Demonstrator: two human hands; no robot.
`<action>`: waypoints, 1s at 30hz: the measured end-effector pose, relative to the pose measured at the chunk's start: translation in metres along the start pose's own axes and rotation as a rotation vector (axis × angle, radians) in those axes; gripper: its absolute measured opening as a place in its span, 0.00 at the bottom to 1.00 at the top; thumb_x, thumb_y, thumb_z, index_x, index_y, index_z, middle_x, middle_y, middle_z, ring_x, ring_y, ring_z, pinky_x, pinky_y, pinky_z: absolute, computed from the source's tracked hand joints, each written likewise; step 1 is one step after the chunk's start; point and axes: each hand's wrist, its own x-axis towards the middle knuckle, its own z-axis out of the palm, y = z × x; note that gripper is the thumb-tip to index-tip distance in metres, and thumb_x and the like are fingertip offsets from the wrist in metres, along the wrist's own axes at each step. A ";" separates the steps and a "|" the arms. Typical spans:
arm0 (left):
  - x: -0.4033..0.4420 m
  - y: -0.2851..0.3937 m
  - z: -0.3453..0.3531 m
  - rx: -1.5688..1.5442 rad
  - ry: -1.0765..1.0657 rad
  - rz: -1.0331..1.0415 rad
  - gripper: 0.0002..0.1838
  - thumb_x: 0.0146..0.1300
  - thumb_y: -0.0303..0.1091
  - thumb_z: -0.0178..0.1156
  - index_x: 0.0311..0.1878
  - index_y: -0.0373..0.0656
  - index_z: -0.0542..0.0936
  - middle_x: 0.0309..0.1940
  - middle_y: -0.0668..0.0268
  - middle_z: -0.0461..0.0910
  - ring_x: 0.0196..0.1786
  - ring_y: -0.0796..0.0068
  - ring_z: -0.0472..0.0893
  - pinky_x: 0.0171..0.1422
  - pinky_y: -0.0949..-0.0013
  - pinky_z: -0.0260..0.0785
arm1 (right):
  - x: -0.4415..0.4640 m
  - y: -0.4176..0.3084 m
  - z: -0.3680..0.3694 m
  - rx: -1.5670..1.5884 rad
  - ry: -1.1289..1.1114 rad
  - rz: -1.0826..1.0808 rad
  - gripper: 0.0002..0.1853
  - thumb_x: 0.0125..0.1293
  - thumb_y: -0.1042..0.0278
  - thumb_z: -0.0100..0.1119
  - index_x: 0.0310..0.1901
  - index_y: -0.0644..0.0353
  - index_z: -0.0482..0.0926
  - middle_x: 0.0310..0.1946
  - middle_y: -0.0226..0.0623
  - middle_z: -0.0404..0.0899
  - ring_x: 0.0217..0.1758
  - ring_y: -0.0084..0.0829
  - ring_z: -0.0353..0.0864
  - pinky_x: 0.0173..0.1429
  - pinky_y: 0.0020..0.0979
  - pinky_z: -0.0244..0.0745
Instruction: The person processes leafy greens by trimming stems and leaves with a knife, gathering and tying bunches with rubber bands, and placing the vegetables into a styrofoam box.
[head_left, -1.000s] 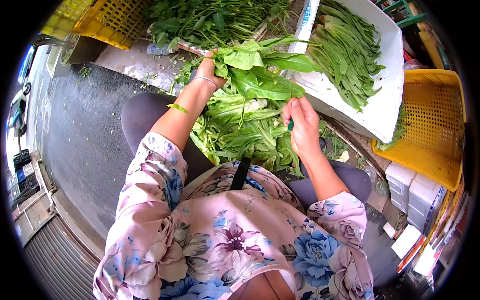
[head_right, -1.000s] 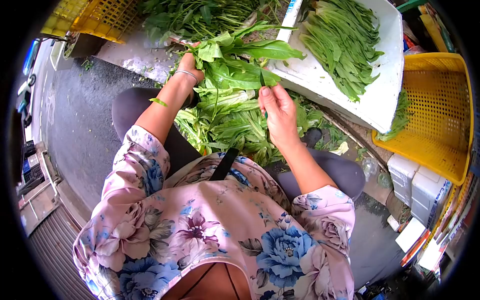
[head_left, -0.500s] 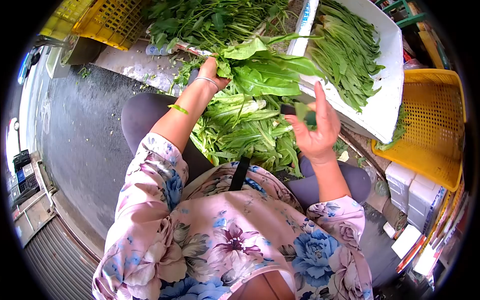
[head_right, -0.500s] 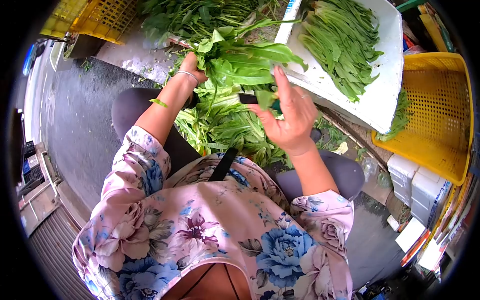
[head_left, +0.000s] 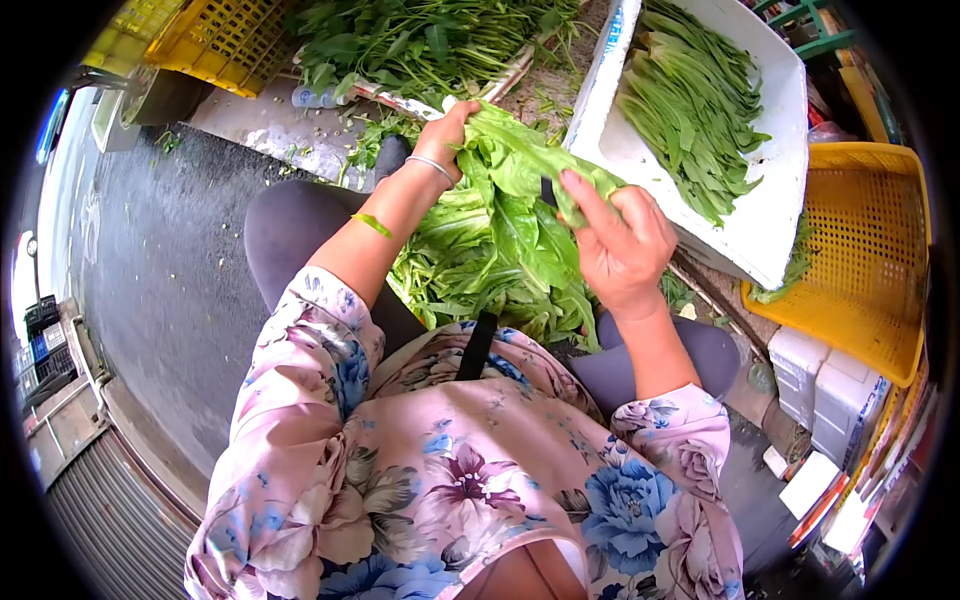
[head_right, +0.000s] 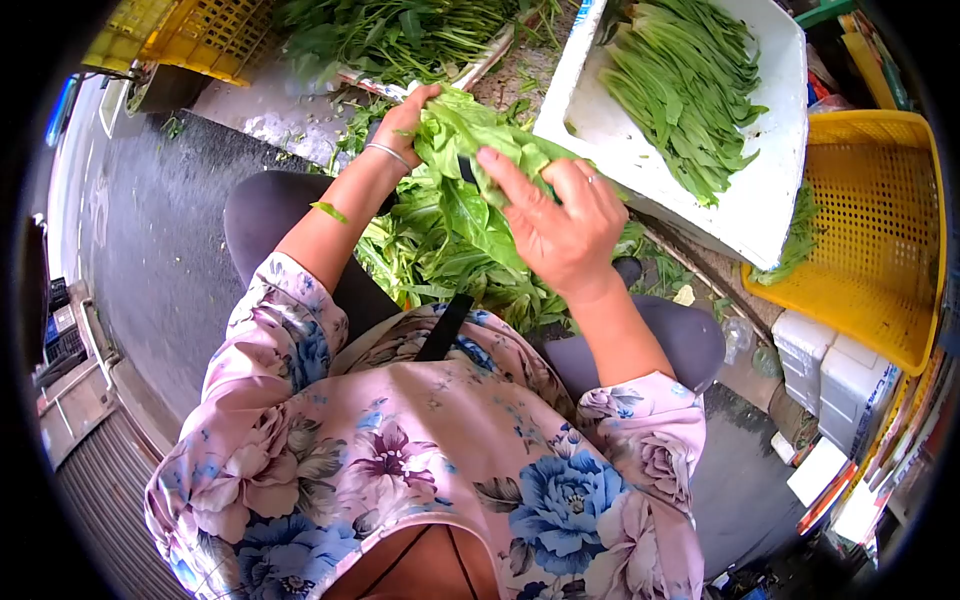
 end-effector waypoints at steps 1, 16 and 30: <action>0.001 0.001 -0.002 -0.005 0.005 0.003 0.16 0.59 0.40 0.52 0.42 0.35 0.72 0.35 0.59 0.78 0.35 0.63 0.80 0.41 0.60 0.74 | -0.002 -0.001 0.000 -0.027 0.006 -0.054 0.18 0.48 0.68 0.61 0.45 0.51 0.81 0.17 0.30 0.59 0.19 0.31 0.62 0.25 0.29 0.61; 0.018 0.020 -0.064 -0.084 0.230 0.046 0.17 0.61 0.49 0.49 0.40 0.45 0.74 0.35 0.65 0.79 0.35 0.71 0.80 0.38 0.65 0.75 | -0.050 -0.025 0.015 0.209 -1.487 0.519 0.32 0.55 0.52 0.60 0.59 0.58 0.67 0.31 0.42 0.77 0.34 0.42 0.78 0.35 0.38 0.72; -0.001 0.015 -0.035 -0.053 0.088 0.386 0.15 0.57 0.40 0.53 0.42 0.38 0.71 0.31 0.65 0.75 0.33 0.72 0.75 0.37 0.70 0.68 | -0.068 -0.007 0.066 0.924 -0.857 0.844 0.20 0.62 0.56 0.53 0.54 0.54 0.73 0.47 0.43 0.77 0.45 0.29 0.78 0.50 0.28 0.70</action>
